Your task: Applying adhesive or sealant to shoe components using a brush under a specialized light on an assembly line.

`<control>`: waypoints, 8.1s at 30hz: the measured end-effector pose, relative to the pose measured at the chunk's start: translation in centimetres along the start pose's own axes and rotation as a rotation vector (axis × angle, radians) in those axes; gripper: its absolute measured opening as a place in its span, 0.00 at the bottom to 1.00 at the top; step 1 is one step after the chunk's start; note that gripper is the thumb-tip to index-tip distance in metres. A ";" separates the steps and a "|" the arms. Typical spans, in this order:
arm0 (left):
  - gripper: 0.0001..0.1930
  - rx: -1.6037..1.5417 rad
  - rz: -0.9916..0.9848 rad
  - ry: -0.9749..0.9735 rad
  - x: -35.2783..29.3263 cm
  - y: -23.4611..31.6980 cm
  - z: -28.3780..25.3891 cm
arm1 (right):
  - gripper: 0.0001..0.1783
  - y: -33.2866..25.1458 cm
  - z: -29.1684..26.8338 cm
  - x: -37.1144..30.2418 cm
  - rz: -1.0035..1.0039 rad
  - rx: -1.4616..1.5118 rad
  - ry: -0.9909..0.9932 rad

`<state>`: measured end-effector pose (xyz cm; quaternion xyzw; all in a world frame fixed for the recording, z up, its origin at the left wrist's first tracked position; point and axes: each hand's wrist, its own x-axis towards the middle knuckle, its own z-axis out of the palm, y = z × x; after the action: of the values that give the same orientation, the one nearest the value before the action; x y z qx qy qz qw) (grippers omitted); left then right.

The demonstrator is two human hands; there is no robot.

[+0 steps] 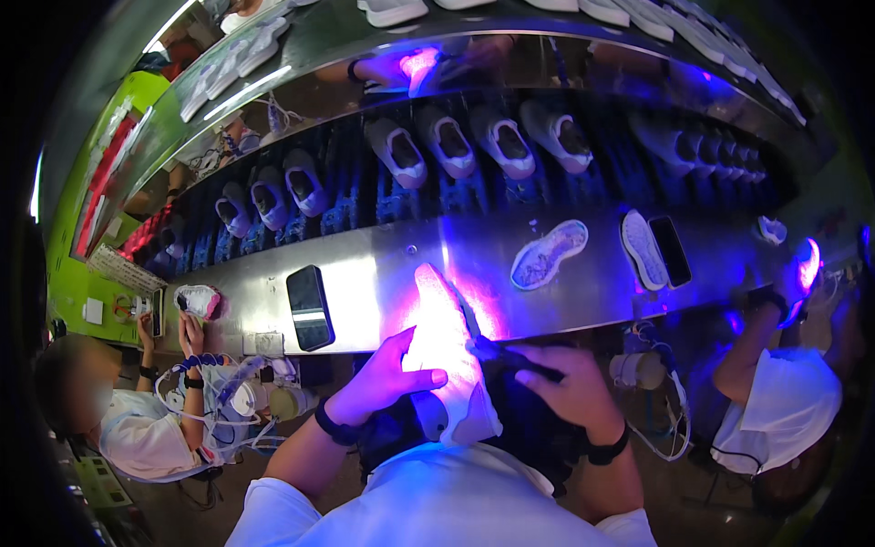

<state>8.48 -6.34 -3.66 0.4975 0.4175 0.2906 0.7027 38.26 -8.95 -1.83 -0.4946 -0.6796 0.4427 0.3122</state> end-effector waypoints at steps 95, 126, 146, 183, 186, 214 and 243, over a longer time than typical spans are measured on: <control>0.40 1.370 0.003 0.884 18.6 15.8 -35.3 | 0.26 3.3 -4.0 3.0 0.306 0.427 0.436; 0.26 1.397 0.388 1.027 36.3 11.5 -24.9 | 0.24 5.9 -7.3 4.3 0.253 0.465 0.371; 0.35 1.539 0.185 -0.185 6.9 6.8 -4.9 | 0.25 3.3 0.0 1.6 0.262 0.434 0.418; 0.26 1.100 0.766 0.393 -7.2 -10.1 -3.7 | 0.22 4.8 12.8 6.3 0.119 -0.045 0.046; 0.25 1.126 0.777 0.379 -6.9 -10.2 -4.3 | 0.22 4.5 12.7 5.4 0.105 -0.028 0.018; 0.39 1.166 0.630 0.290 -6.5 -6.6 1.5 | 0.23 3.3 8.7 -4.9 0.242 0.247 -0.059; 0.41 1.068 0.640 0.575 4.4 -0.4 4.1 | 0.23 -0.3 3.5 -3.3 -0.031 -0.311 0.295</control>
<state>14.19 -4.72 -4.76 0.7776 0.5062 0.3588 0.1017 36.15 -13.10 -2.94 -0.5857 -0.6943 0.2507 0.3349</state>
